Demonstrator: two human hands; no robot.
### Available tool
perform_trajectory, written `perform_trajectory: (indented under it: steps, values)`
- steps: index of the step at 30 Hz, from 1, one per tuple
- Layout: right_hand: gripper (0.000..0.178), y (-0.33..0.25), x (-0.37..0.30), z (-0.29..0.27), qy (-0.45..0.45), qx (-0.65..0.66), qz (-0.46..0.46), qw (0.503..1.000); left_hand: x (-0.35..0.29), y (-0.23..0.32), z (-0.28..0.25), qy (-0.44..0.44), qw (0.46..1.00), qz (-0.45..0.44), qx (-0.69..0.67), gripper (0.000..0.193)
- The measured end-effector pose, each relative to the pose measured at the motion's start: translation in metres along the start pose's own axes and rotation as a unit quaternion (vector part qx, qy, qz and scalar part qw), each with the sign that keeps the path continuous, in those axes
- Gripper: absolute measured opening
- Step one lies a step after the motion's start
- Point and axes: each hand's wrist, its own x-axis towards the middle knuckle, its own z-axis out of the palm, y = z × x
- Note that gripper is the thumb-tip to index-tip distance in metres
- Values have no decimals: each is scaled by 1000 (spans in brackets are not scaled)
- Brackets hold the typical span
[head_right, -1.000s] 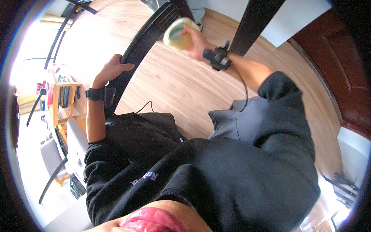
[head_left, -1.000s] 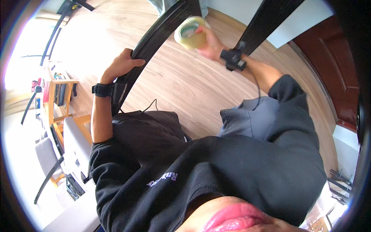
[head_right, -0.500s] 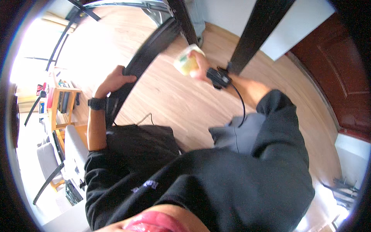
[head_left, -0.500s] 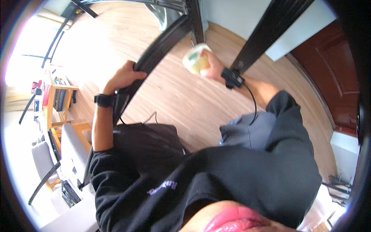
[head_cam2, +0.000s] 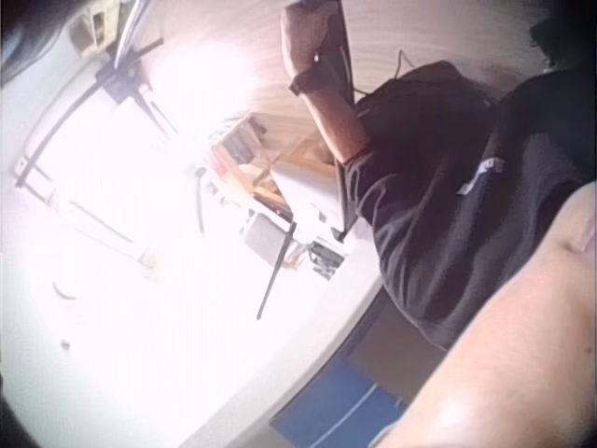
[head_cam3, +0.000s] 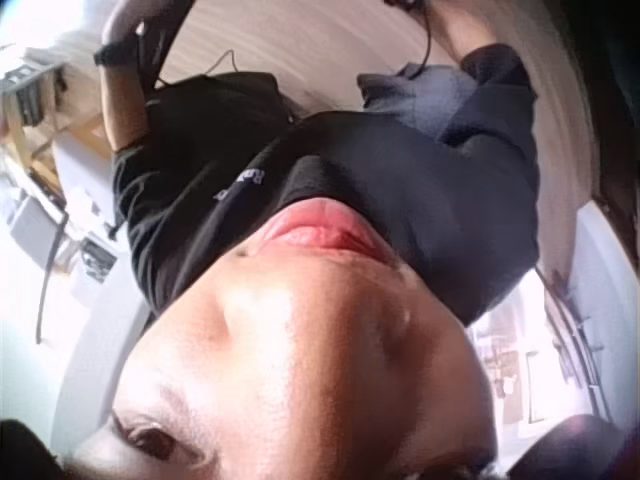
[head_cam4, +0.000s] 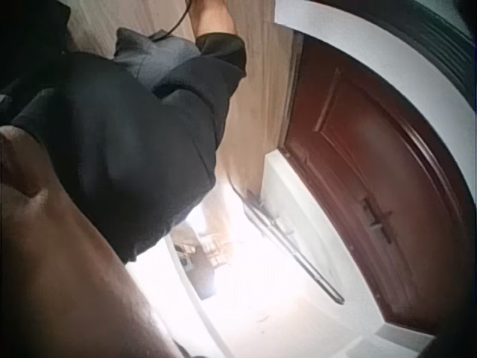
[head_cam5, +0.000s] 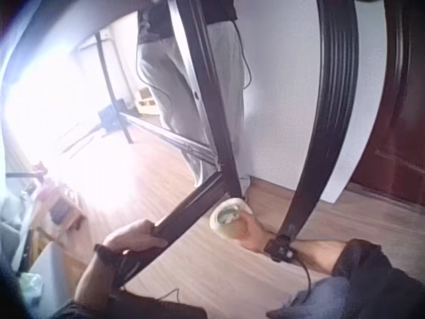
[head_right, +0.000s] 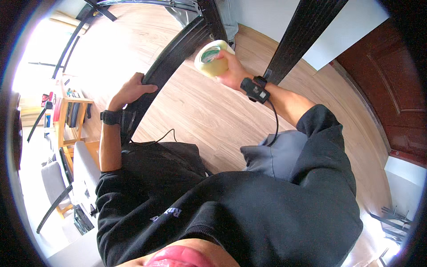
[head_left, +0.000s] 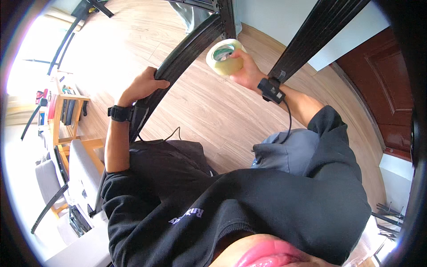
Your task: The person assembles a metal frame by connecting long black bars and applying tape to joints. They handle multiple frame pieces, align them, and secure connections with tape while moving around the room.
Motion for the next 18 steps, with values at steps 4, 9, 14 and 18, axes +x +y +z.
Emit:
perform_trajectory:
  steps: [4, 9, 14, 18]
  values:
    - [42, 39, -20, -58, 124, -83, 94, 984, 2, -2, 0, -18, 999, -32, -36, 67]
    - [25, 15, -39, -42, 162, -386, 238, 877, 2, -2, -1, -36, 999, -28, -24, 68]
    - [33, -40, -24, 12, -78, 45, 77, 993, 1, -3, -1, -51, 997, -44, -40, 66]
    - [41, -10, -35, -23, 86, -63, -13, 994, 4, -4, -3, -46, 999, -15, -16, 66]
